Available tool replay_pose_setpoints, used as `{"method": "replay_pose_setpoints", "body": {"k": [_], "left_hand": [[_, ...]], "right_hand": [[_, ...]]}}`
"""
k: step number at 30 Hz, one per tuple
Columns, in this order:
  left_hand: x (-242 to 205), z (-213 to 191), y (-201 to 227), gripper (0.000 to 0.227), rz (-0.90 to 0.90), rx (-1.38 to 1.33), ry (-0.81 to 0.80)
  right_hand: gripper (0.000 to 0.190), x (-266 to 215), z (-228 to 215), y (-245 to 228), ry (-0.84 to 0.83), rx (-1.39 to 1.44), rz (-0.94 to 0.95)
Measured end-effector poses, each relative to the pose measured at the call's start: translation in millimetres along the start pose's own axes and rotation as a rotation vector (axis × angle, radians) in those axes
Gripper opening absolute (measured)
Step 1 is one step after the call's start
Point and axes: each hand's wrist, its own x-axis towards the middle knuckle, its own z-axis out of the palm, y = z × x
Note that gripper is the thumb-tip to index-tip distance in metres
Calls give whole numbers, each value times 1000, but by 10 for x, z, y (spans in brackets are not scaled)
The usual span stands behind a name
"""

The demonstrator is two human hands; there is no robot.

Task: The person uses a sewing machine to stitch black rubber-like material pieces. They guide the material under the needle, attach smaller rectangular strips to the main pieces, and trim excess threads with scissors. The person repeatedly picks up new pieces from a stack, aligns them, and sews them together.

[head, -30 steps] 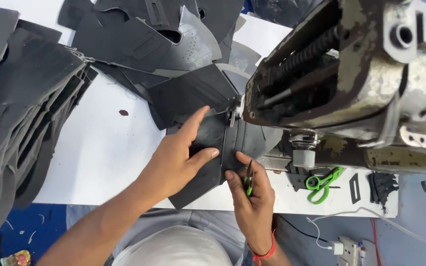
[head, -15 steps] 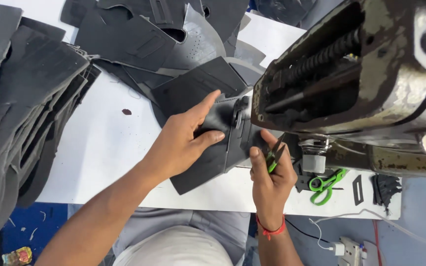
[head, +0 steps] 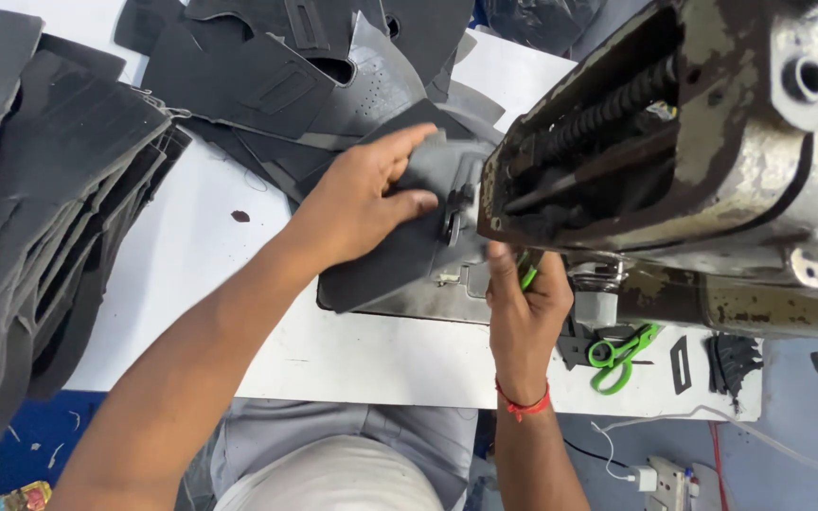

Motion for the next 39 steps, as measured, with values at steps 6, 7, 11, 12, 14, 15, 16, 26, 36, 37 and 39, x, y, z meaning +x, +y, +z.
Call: {"method": "replay_pose_setpoints", "body": {"k": [6, 7, 11, 12, 14, 15, 16, 26, 36, 37, 39], "left_hand": [[-164, 235, -95, 59, 480, 307, 365], [-175, 278, -139, 56, 534, 349, 416], [-82, 315, -226, 57, 459, 211, 410], [-86, 325, -166, 57, 461, 208, 405], [-115, 303, -23, 57, 728, 390, 576], [-104, 292, -47, 57, 735, 400, 589], [-89, 281, -69, 59, 787, 542, 550], [-378, 183, 109, 63, 431, 617, 479], [-1534, 804, -383, 16, 439, 155, 301], [-1494, 952, -480, 19, 299, -33, 163], [-1377, 1207, -612, 23, 170, -212, 24]], "right_hand": [[17, -16, -346, 427, 43, 169, 60], [17, -24, -431, 527, 96, 119, 127], [15, -24, -800, 1191, 198, -45, 235], [15, -47, -874, 1299, 204, -47, 236], [19, -56, -977, 1498, 174, -234, 127], [19, 41, -941, 1466, 168, -224, 113], [23, 139, -905, 1433, 159, -296, 41], [21, 381, -950, 1619, -181, -1092, -352], [12, -193, -1039, 501, -45, -568, -104], [16, -262, -1012, 349, -94, -409, -90], [21, -458, -1004, 210, -135, -247, -89]]}}
